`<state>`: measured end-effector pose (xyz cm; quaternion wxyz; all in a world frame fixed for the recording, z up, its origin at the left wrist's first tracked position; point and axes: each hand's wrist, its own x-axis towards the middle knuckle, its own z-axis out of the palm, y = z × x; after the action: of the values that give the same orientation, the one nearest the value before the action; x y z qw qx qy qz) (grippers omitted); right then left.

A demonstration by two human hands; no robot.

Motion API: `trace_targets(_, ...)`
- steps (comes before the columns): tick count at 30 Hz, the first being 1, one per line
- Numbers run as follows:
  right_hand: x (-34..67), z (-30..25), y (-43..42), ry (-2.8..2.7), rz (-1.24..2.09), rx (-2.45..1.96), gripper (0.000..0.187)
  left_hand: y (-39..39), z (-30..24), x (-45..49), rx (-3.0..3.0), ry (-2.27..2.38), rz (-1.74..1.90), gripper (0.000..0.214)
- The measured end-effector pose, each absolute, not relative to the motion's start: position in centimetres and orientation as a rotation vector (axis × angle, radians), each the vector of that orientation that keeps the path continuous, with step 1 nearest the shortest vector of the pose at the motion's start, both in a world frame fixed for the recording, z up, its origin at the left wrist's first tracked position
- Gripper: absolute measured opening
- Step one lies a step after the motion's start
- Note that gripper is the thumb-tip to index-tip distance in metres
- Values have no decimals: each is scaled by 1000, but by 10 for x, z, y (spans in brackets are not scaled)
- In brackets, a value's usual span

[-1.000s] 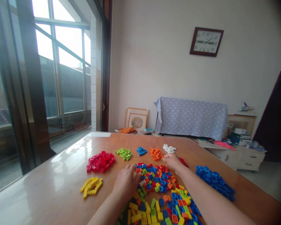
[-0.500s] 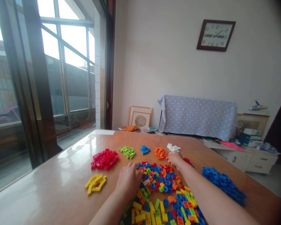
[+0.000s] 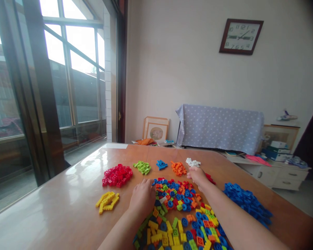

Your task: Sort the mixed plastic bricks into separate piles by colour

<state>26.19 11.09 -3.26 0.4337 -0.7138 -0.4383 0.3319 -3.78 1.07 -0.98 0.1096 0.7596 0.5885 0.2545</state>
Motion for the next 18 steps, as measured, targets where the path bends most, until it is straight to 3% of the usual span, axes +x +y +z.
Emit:
trace_targets(12,267,-25,11,-1398,756,-1729,29,6,-12,-29,2278,1584,727,30)
trace_targets(18,272,-26,-14,-1632,545,-1801,17,2,-14,-25,2324,1482,715,33)
